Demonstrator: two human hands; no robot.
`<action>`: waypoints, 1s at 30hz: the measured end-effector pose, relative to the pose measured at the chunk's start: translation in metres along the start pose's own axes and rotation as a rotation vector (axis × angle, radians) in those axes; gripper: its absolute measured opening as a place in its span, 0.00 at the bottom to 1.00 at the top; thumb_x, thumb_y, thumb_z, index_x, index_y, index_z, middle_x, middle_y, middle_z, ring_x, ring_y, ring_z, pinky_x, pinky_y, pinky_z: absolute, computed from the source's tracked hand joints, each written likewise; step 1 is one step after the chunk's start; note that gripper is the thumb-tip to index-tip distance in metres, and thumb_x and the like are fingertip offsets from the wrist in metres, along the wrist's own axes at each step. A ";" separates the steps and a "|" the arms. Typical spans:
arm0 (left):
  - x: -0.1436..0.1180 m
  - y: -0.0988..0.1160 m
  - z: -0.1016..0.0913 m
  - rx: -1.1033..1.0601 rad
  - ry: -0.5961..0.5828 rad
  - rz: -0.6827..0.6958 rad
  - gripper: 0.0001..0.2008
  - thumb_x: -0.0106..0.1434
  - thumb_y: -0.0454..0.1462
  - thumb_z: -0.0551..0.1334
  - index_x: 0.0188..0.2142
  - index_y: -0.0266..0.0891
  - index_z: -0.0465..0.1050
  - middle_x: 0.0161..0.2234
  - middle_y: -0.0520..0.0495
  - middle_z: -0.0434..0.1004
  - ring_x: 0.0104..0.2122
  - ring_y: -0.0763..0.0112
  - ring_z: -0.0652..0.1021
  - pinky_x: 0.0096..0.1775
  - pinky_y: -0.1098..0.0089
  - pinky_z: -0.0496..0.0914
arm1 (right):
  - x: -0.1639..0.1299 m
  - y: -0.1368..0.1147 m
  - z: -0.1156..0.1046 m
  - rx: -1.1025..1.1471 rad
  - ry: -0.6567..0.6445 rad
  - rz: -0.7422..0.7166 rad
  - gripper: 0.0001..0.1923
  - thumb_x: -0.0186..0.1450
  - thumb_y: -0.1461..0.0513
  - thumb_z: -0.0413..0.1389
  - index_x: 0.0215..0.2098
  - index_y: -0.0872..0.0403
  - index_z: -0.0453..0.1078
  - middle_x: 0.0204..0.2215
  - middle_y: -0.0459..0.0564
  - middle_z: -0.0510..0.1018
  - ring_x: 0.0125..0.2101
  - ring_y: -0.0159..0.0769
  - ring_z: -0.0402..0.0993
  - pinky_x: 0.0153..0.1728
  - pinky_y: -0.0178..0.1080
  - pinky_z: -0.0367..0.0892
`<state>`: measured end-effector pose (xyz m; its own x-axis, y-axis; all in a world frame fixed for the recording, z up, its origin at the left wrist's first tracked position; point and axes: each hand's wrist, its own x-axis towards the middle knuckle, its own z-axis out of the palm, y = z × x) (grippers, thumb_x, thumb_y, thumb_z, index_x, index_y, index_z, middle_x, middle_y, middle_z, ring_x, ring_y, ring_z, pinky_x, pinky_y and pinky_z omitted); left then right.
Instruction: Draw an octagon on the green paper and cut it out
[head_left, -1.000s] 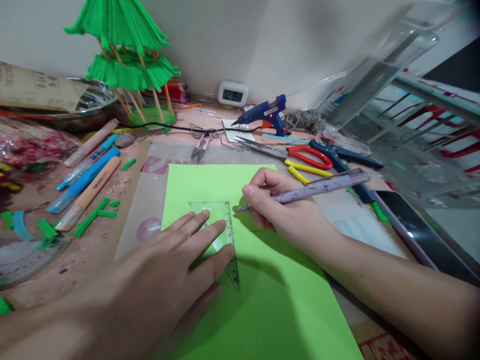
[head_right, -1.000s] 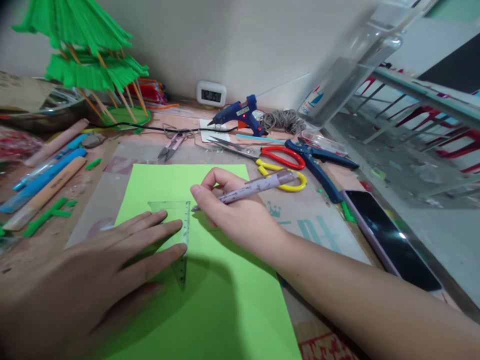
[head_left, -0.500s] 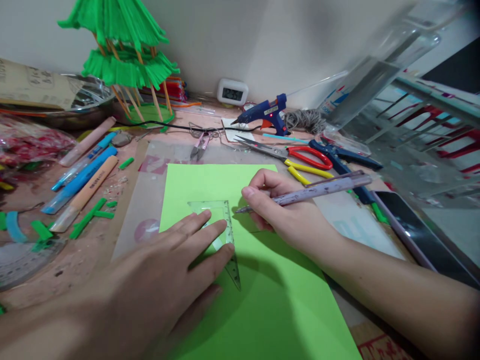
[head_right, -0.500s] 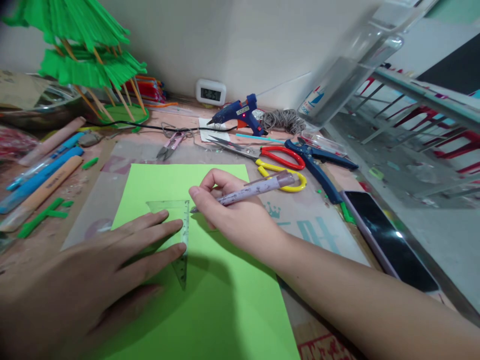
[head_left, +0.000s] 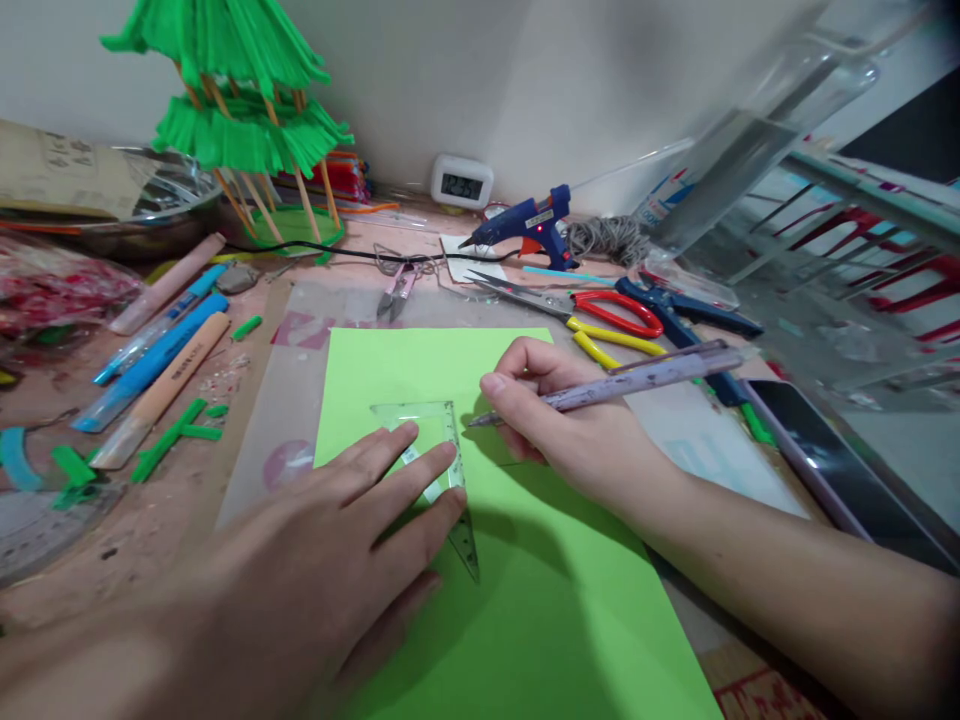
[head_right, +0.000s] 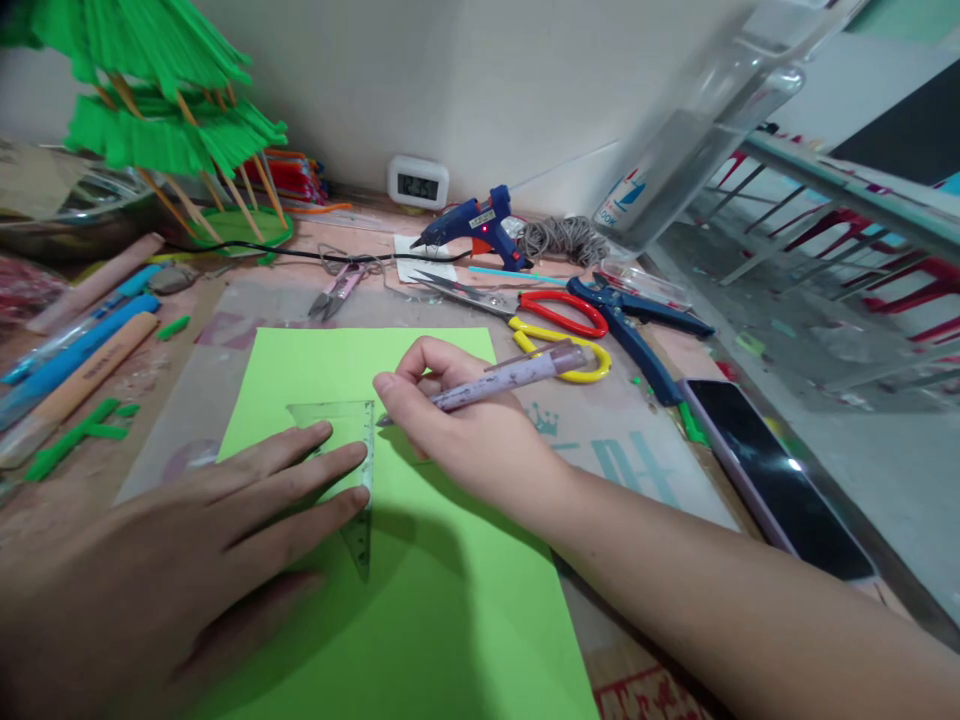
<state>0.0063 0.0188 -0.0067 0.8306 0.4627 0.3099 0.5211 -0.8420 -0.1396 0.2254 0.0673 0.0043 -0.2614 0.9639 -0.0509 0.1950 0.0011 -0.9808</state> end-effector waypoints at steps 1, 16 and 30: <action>0.000 0.000 0.000 -0.003 0.006 -0.001 0.27 0.79 0.38 0.43 0.50 0.43 0.84 0.54 0.48 0.82 0.53 0.55 0.82 0.45 0.60 0.75 | 0.000 0.000 0.000 -0.004 0.002 0.000 0.21 0.65 0.48 0.66 0.28 0.49 0.62 0.14 0.37 0.67 0.14 0.28 0.56 0.16 0.33 0.50; -0.003 0.002 0.006 -0.111 -0.004 -0.073 0.23 0.79 0.41 0.48 0.52 0.44 0.82 0.56 0.49 0.81 0.56 0.58 0.79 0.52 0.61 0.72 | 0.000 0.000 0.000 -0.037 0.008 -0.008 0.20 0.66 0.49 0.65 0.28 0.49 0.63 0.14 0.37 0.67 0.14 0.27 0.56 0.16 0.33 0.50; -0.003 0.003 0.005 -0.104 0.014 -0.079 0.22 0.78 0.44 0.49 0.52 0.46 0.83 0.56 0.51 0.81 0.56 0.60 0.78 0.55 0.63 0.69 | 0.000 0.000 0.000 -0.048 0.005 -0.014 0.20 0.66 0.49 0.64 0.28 0.49 0.63 0.15 0.37 0.67 0.15 0.28 0.56 0.16 0.33 0.50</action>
<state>0.0066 0.0164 -0.0124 0.7842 0.5257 0.3297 0.5613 -0.8275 -0.0158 0.2256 0.0670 0.0041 -0.2598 0.9650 -0.0361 0.2369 0.0274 -0.9711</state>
